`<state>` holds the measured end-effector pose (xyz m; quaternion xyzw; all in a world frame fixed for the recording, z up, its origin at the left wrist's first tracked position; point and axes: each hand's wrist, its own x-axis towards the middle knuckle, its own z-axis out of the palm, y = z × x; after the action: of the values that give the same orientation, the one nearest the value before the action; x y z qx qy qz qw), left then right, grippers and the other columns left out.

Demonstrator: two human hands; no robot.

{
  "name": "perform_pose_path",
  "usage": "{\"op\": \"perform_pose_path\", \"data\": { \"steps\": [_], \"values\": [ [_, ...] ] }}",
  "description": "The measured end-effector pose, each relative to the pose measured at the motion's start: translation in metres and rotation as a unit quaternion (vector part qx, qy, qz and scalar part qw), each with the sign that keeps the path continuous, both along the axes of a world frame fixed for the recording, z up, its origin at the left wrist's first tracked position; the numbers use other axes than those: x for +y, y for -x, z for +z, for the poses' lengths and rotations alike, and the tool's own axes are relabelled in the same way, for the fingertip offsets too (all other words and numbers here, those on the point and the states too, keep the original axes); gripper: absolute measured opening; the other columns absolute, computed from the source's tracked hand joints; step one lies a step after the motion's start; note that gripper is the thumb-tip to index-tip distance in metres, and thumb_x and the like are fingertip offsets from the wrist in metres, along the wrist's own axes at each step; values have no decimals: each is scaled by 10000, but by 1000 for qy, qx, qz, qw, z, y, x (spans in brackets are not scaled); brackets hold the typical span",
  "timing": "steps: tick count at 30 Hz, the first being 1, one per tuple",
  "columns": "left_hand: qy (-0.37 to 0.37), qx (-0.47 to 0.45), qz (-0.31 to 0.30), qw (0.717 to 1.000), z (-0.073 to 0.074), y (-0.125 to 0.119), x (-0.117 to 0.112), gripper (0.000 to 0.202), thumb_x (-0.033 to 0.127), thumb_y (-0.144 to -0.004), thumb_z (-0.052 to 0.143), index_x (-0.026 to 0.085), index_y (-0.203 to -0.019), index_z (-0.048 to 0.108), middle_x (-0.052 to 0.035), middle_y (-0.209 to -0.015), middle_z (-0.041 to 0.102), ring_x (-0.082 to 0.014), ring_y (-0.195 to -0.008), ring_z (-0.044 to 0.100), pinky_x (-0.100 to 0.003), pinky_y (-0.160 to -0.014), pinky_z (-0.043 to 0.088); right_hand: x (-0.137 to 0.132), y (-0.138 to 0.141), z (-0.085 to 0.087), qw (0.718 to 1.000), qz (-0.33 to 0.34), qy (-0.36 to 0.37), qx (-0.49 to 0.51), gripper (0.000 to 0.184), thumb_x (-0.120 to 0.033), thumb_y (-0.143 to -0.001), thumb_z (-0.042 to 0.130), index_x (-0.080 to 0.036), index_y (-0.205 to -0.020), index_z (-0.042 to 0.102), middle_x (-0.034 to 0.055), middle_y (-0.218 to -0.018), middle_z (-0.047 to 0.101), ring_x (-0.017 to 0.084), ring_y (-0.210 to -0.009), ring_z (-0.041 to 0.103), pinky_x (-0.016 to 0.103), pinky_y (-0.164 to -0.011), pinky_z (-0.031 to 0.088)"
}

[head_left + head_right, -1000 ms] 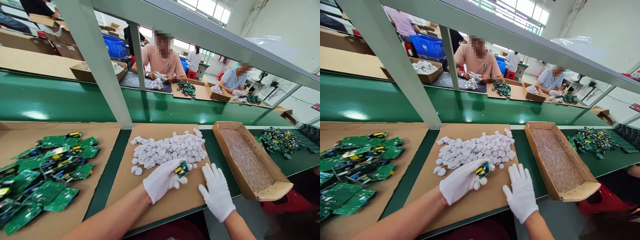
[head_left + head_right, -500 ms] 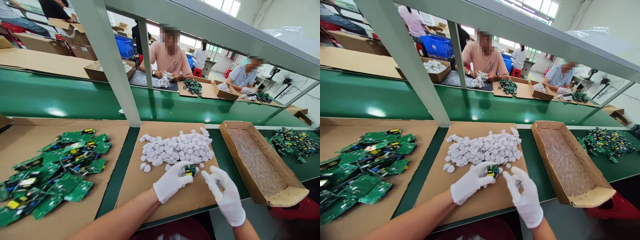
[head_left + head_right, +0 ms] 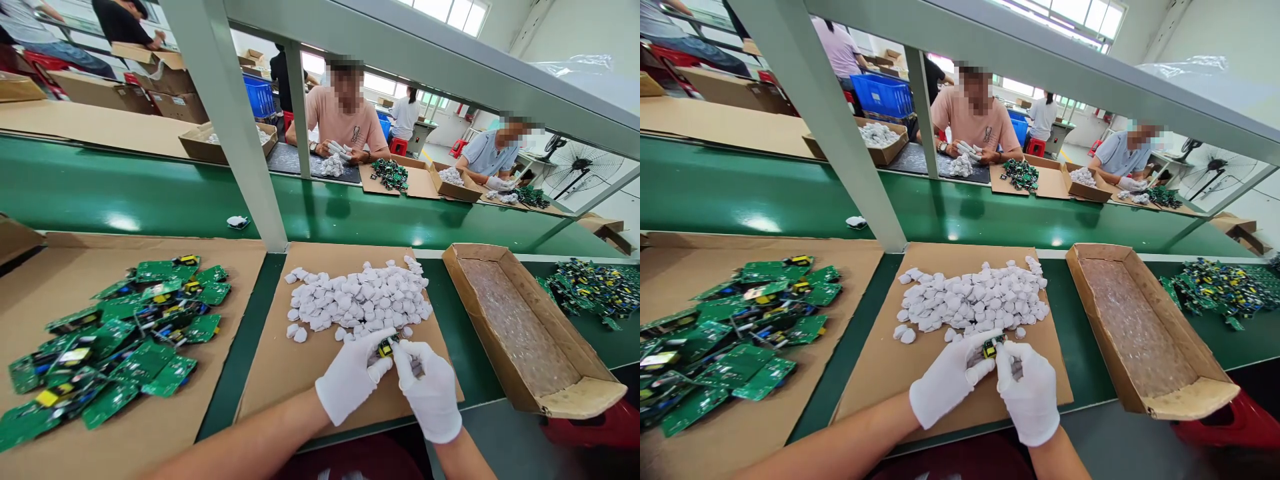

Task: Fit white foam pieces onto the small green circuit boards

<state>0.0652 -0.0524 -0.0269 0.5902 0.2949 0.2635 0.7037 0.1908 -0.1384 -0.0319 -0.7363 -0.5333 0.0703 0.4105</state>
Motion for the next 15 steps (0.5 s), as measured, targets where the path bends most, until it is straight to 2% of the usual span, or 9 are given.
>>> {"op": "perform_pose_path", "data": {
  "steps": [3,5,7,9,12,15],
  "values": [
    [62,-51,-24,997,3,-1,2,348,220,-698,659,220,-1046,648,-76,-1062,653,-234,-1009,576,-361,-930,428,2,-4,-2,998,24,2,-59,190,-302,-845,526,-186,-939,643,46,-763,695,147,-628,633,244,-596,511],
    [117,-82,-44,989,8,-1,5,341,286,-716,654,209,-1049,637,-79,-1037,642,-212,-930,586,-338,-818,472,1,-8,4,993,59,11,-99,283,-330,-841,531,-197,-1077,612,62,-853,677,161,-695,629,263,-633,513],
    [172,-93,-60,979,12,0,7,380,339,-715,659,203,-1068,617,-82,-1041,620,-182,-855,584,-305,-723,483,0,-10,11,989,63,-4,-135,382,-335,-829,547,-195,-1184,555,77,-905,648,167,-702,611,280,-627,512],
    [210,-90,-68,971,14,0,8,398,354,-695,682,193,-1052,611,-76,-1023,608,-156,-813,578,-282,-699,476,1,-11,13,985,48,-41,-162,342,-285,-832,553,-204,-1164,563,79,-927,634,174,-744,608,298,-662,517],
    [241,-94,-69,964,15,-1,6,355,368,-693,684,166,-976,615,-53,-894,609,-133,-761,561,-257,-680,461,5,-8,7,973,46,-103,-201,201,-192,-823,568,-241,-1010,627,68,-955,633,191,-868,605,326,-751,515],
    [205,-106,-63,971,14,-4,4,330,378,-665,706,130,-865,622,-29,-769,588,-117,-696,519,-227,-628,426,11,-3,-3,959,44,-137,-243,209,-177,-789,608,-250,-983,633,77,-995,632,218,-896,595,363,-733,519]
  ]
}}
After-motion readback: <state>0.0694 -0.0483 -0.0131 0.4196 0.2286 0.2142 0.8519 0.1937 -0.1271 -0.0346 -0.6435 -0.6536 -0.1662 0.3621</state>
